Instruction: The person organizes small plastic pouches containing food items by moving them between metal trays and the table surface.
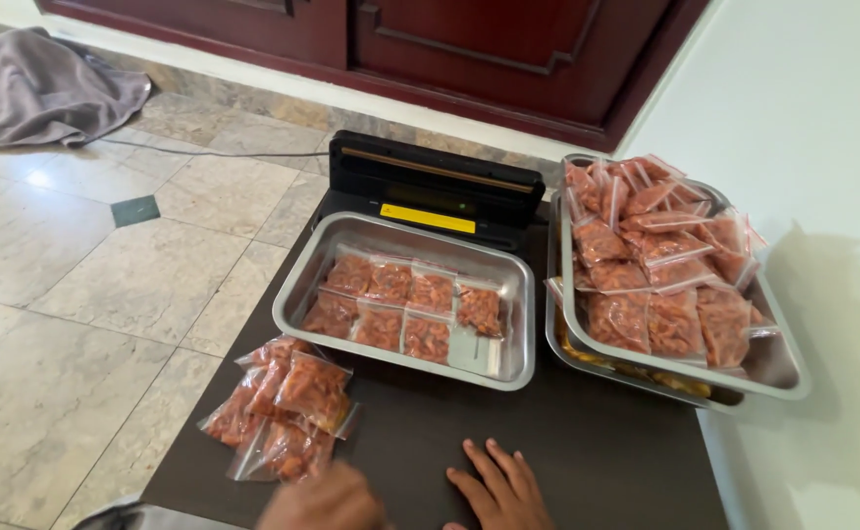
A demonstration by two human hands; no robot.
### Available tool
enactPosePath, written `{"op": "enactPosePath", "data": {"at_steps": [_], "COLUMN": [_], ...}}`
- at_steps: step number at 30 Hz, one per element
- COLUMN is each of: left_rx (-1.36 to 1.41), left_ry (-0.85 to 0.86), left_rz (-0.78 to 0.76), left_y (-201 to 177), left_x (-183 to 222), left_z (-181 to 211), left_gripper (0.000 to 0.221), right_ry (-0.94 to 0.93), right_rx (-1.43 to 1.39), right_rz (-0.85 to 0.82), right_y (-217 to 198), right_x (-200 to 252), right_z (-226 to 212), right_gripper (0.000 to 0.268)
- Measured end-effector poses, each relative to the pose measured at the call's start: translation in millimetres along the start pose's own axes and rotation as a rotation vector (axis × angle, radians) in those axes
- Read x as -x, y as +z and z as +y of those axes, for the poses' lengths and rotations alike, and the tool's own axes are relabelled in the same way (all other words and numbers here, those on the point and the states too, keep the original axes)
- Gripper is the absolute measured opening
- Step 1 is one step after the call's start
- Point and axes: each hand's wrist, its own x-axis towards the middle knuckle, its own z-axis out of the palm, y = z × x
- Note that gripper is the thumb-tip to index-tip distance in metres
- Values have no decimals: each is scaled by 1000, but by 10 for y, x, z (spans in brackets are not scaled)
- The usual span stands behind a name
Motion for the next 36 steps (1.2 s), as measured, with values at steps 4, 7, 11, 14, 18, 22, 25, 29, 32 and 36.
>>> {"op": "enactPosePath", "data": {"at_steps": [4, 7, 11, 14, 18, 22, 25, 29, 32, 36], "left_rx": [-1538, -1728, -1845, -1738, -1629, -1660, -1654, -1488, -529, -1068], "left_ry": [534, 198, 102, -102, -20, 348, 547, 687, -647, 725], "left_rz": [542, 477, 437, 369, 398, 467, 507, 534, 569, 257], "left_y": [-175, -333, -441, -364, -446, -345, -153, 227, 698, 605], "left_x": [-2, -42, -128, -152, -88, -43, -48, -111, -394, -635], "left_z": [614, 652, 564, 728, 724, 817, 722, 825, 1424, 536], "left_gripper": [34, 60, 58, 86, 79, 54, 42, 25, 45, 15], "right_ry": [43, 51, 2, 39, -59, 48, 112, 145, 118, 412], "right_rx": [-84, -171, -295, -357, -365, -471, -486, -482, -461, -659], "right_rz": [-229, -273, -197, -243, -106, -158, -192, -241, -9, 1], "right_y": [-105, -313, -307, -370, -250, -451, -519, -542, -172, -326], "right_x": [-48, -34, 46, 32, 98, 46, 74, 37, 145, 118], "right_z": [-14, -105, -100, -126, -65, -154, -212, -215, -40, -111], "right_gripper": [55, 49, 40, 40, 42, 42, 44, 47, 66, 87]}}
